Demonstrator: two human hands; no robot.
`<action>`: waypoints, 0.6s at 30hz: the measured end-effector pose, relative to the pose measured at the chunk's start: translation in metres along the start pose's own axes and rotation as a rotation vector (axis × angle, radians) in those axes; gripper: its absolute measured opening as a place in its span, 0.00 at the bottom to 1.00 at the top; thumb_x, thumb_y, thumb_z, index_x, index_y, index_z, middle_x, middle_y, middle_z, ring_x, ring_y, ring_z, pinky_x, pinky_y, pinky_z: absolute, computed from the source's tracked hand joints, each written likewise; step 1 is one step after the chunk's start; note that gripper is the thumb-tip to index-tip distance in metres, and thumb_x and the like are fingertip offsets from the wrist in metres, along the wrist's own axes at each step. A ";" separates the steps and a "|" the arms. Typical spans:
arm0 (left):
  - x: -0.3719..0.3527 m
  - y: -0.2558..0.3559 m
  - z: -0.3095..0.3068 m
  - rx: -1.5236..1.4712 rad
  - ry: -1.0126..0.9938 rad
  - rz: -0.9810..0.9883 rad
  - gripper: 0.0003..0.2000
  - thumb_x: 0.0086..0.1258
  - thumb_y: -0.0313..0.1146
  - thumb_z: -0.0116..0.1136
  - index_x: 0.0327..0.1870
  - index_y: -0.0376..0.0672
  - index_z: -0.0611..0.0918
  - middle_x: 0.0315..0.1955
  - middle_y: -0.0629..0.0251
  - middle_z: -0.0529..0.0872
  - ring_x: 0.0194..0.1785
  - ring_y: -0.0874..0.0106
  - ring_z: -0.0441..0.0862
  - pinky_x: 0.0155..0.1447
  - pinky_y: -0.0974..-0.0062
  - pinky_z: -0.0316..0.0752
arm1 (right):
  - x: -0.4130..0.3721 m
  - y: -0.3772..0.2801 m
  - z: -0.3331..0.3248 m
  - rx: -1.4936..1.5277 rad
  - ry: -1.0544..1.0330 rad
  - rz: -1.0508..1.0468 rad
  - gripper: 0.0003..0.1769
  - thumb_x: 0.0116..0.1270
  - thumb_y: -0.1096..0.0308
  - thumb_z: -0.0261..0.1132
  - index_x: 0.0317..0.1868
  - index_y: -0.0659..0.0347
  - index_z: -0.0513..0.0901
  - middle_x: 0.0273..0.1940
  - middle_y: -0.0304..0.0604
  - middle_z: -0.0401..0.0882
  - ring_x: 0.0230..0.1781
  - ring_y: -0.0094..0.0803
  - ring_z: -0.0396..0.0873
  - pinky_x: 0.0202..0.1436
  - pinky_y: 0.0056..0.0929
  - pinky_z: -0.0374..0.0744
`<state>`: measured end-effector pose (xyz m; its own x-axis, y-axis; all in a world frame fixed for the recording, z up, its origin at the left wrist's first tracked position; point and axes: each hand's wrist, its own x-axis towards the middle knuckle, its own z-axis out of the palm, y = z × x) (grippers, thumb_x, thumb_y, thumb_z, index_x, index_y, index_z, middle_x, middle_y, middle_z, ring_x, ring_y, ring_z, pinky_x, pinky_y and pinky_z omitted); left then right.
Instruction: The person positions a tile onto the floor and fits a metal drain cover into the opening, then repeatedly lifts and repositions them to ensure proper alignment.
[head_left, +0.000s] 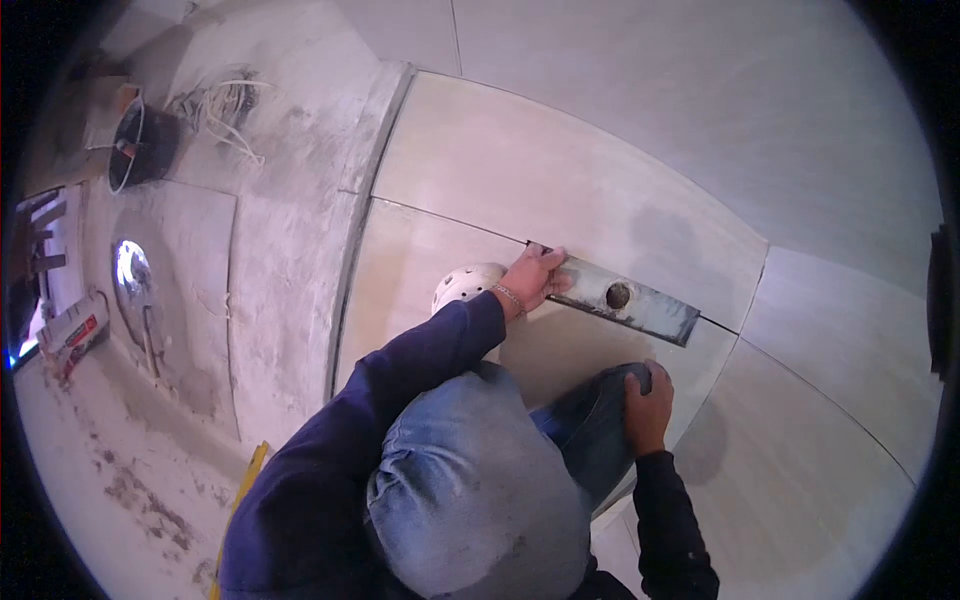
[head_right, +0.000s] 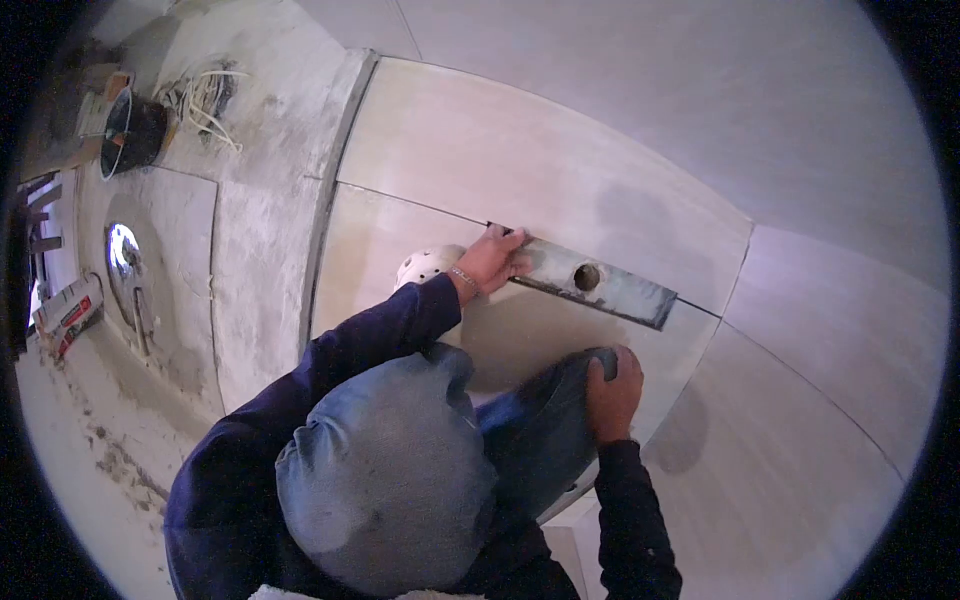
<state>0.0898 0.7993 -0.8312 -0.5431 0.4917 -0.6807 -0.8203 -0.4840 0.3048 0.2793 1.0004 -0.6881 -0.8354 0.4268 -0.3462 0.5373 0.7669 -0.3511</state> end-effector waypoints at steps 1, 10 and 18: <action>-0.001 0.001 0.001 0.013 -0.004 0.007 0.12 0.74 0.34 0.53 0.47 0.39 0.65 0.44 0.62 0.76 0.34 0.70 0.81 0.38 0.69 0.81 | -0.001 -0.003 -0.002 0.001 -0.003 0.001 0.24 0.62 0.60 0.65 0.56 0.64 0.76 0.58 0.55 0.75 0.60 0.51 0.70 0.66 0.44 0.66; -0.002 0.002 0.002 0.015 0.007 -0.028 0.13 0.74 0.35 0.55 0.47 0.40 0.65 0.44 0.64 0.75 0.33 0.70 0.77 0.39 0.66 0.78 | 0.000 0.007 0.004 0.026 0.008 -0.008 0.24 0.61 0.61 0.65 0.54 0.64 0.76 0.55 0.54 0.76 0.57 0.51 0.72 0.63 0.43 0.68; 0.001 0.000 0.002 0.063 0.009 -0.026 0.13 0.72 0.35 0.59 0.46 0.41 0.68 0.39 0.64 0.77 0.35 0.70 0.80 0.41 0.65 0.80 | 0.005 0.007 0.001 -0.010 -0.020 -0.036 0.25 0.61 0.57 0.65 0.54 0.63 0.77 0.55 0.54 0.76 0.59 0.52 0.71 0.64 0.44 0.68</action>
<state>0.0887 0.8014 -0.8304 -0.5198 0.4973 -0.6946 -0.8442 -0.4240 0.3281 0.2791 1.0072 -0.6926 -0.8518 0.3892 -0.3507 0.5055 0.7866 -0.3547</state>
